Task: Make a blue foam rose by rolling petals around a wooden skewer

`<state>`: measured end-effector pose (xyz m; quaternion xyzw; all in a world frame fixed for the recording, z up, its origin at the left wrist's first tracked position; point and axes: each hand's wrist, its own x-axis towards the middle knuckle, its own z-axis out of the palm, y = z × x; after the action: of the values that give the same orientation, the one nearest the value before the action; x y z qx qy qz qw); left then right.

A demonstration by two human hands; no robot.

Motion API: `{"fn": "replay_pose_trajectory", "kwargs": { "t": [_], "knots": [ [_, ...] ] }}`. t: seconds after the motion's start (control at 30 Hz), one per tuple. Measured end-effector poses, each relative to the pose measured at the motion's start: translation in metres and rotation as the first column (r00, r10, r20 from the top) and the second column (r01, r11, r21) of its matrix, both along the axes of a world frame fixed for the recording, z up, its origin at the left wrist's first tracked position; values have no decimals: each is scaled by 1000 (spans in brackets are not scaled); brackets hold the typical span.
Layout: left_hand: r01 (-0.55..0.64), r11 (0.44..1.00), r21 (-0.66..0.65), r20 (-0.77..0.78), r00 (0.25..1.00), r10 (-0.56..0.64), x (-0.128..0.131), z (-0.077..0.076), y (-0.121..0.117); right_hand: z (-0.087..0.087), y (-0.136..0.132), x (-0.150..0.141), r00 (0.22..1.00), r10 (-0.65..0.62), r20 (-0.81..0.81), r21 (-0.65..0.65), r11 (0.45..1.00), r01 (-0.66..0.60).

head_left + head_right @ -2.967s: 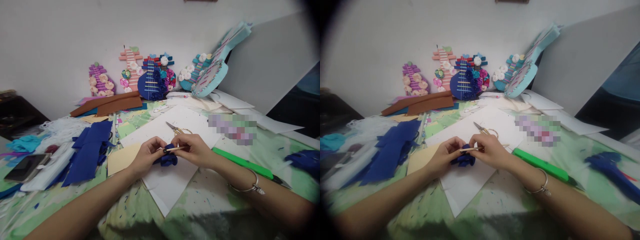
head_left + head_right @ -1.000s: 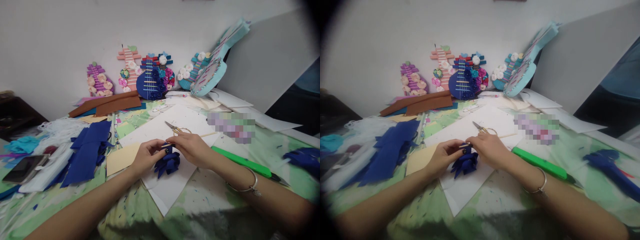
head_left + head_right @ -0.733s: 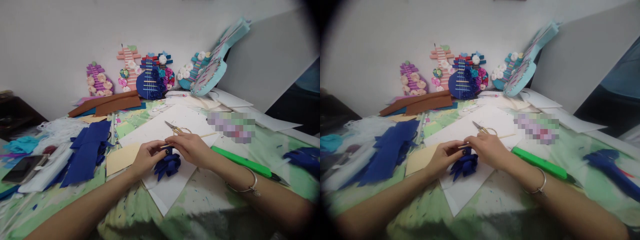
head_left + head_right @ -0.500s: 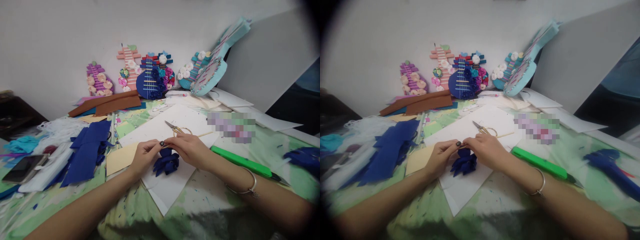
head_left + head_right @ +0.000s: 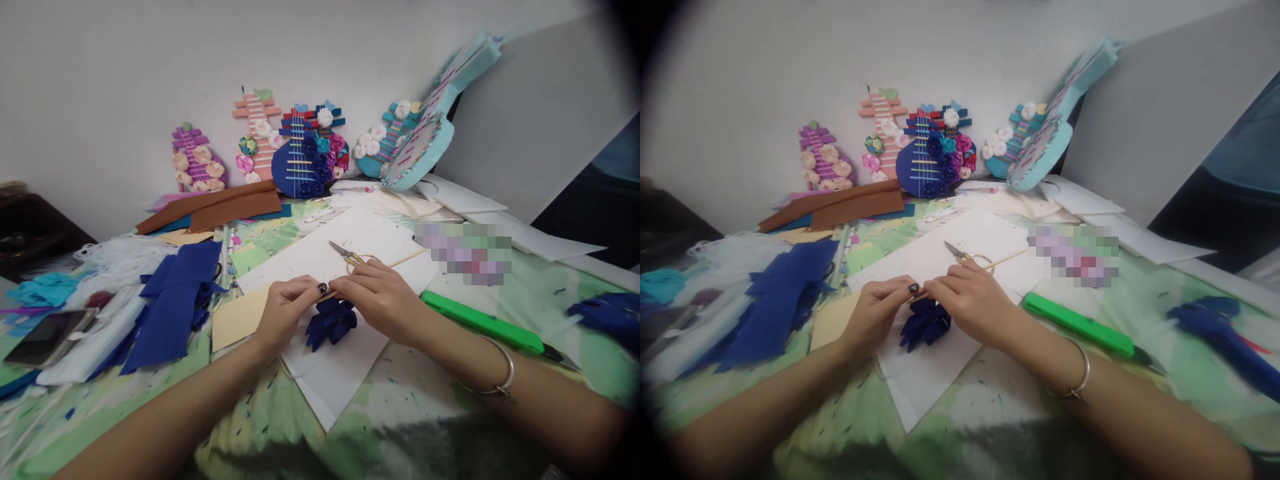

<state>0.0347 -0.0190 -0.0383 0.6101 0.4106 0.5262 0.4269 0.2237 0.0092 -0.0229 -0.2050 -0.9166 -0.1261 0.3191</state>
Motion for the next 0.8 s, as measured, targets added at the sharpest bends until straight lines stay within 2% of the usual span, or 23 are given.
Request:
{"fn": "replay_pose_trajectory", "kwargs": {
  "t": [0.2,0.37,0.57,0.67,0.8],
  "knots": [
    [16,1000,11,-43,999,-15,1,8,-2,0,-1,0,998,-33,-44,41,999,35],
    [15,996,89,-87,996,-7,0,10,-4,-2,1,1,993,-71,-91,38,997,75],
    [14,981,193,-232,972,32,1,9,-5,2,0,3,991,-60,-117,29,998,64],
    [20,980,199,-241,970,30,2,8,-5,3,0,3,992,-35,-124,44,998,41],
    [-35,983,178,-236,969,77,0,7,-5,4,-1,3,990,-58,-129,20,998,61]
  ]
}}
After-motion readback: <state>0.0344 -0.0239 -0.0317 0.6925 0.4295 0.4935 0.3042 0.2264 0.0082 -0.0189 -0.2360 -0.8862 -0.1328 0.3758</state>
